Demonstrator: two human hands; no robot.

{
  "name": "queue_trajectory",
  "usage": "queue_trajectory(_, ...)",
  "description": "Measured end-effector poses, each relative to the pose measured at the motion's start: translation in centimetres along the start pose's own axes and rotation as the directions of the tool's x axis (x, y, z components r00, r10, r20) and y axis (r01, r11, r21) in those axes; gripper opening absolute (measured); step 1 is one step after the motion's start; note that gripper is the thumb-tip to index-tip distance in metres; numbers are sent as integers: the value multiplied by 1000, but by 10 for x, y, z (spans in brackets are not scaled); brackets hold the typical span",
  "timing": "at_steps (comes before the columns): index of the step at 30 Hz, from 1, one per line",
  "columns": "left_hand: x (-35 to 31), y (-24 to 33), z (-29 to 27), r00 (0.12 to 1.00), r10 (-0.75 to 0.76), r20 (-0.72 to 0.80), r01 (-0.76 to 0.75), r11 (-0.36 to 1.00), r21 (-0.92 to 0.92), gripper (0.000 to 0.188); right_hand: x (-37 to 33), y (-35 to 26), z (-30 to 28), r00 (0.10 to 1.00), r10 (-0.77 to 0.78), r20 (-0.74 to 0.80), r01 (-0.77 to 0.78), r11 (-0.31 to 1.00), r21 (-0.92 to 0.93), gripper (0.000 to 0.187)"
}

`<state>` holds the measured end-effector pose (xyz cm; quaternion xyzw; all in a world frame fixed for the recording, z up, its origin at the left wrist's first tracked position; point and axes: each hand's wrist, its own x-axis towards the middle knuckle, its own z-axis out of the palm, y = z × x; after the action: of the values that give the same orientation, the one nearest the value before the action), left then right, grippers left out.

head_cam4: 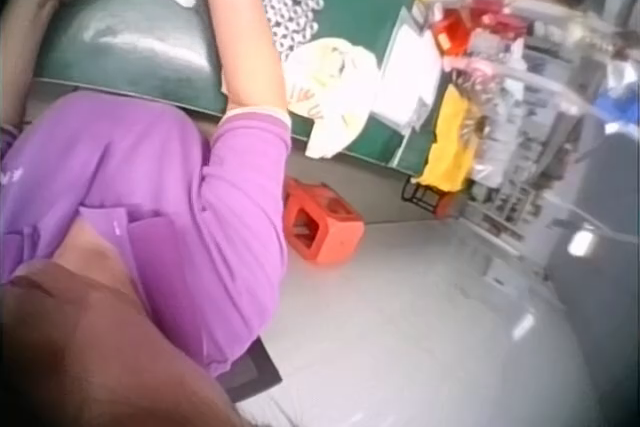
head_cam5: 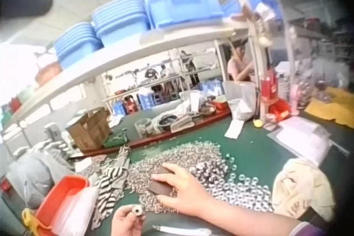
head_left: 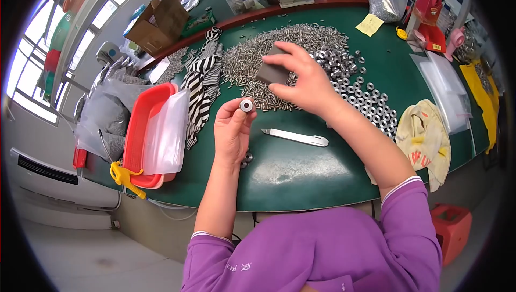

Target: Inspecting and sanding metal rings at a workbench.

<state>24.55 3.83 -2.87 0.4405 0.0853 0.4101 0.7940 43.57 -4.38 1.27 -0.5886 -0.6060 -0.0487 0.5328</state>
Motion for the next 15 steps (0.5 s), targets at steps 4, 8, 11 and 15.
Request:
queue_trajectory(4,1,6,3,998,69,-12,-68,992,102,26,4,-10,-8,991,133,28,-136,982,132,47)
queue_trajectory(8,-1,2,4,996,87,-6,-83,967,240,26,3,-12,-9,995,80,55,-86,989,121,50)
queue_trajectory(11,-1,3,6,994,109,-14,-102,963,251,27,5,-14,-10,991,110,75,-120,982,145,50)
queue_trajectory(15,1,3,7,994,111,-3,-107,967,233,29,3,-14,-8,993,66,102,-82,983,165,50)
